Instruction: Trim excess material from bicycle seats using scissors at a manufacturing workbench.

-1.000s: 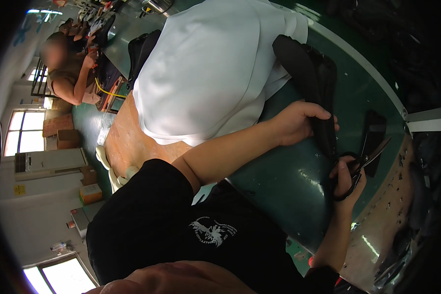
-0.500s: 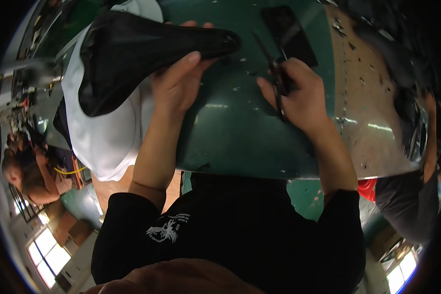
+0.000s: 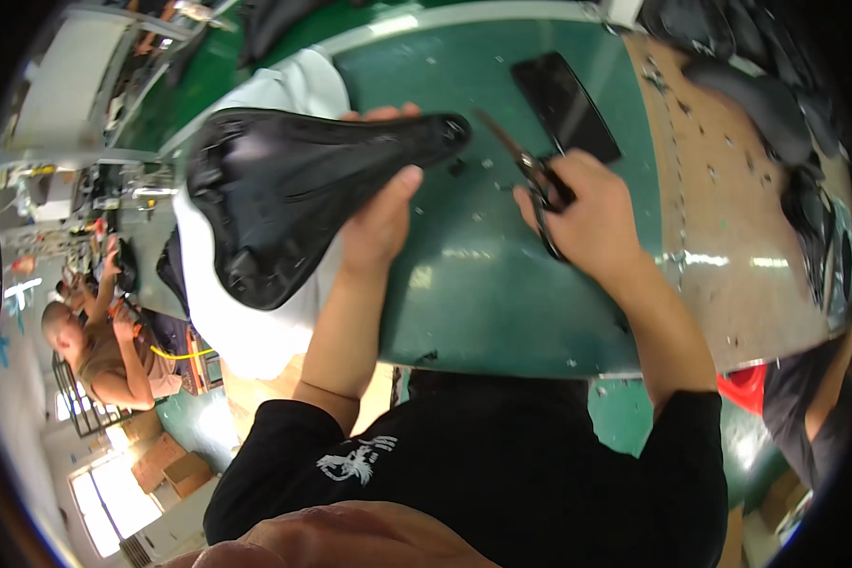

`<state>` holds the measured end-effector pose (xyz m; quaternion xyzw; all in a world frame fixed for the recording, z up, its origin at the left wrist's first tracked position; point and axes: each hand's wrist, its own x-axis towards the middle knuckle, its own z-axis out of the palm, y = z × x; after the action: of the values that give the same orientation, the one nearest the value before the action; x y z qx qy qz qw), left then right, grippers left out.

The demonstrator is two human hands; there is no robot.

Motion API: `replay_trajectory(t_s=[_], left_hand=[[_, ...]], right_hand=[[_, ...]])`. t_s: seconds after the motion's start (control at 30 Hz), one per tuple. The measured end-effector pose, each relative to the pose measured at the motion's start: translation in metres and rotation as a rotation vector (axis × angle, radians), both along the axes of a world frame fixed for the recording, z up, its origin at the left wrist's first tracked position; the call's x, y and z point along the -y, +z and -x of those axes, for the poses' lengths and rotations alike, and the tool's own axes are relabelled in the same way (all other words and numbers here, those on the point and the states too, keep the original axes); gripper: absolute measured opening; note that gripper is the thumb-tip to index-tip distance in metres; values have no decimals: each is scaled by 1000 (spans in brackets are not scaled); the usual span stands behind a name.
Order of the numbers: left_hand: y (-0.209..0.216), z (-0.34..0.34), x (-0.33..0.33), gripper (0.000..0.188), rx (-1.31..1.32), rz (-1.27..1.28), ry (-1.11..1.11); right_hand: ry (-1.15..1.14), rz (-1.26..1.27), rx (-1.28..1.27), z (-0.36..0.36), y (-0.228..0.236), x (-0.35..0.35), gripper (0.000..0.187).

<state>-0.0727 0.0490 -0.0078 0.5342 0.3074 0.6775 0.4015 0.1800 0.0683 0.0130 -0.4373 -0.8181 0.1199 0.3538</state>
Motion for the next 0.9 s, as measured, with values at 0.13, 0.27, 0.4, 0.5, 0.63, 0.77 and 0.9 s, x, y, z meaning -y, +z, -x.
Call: replay_trajectory(t_s=[0.13,0.27,0.4,0.5,0.63,0.77,0.9], left_hand=[[2,-8,-1,64,101,318,57],[-12,5,-9,56,37,472,163],[-2,4,-28,59,16,494,324],[18,-13,-73,67,-137,510,550],[55,-5,-210,68,-347,-12,538],[125,-21,-257,63,-1205,-400,641],[115,-33,-256,58,-1347,-416,282]], right_hand=[[78,924,-655,8,0,12,26],[60,1062,-855,15,-8,6,25],[79,1029,-836,16,-12,5,26],[61,1039,-810,7,-15,7,26],[66,1065,-749,10,-10,3,25],[95,1079,-801,18,-8,3,25],[37,1087,-798,6,-15,1,23]])
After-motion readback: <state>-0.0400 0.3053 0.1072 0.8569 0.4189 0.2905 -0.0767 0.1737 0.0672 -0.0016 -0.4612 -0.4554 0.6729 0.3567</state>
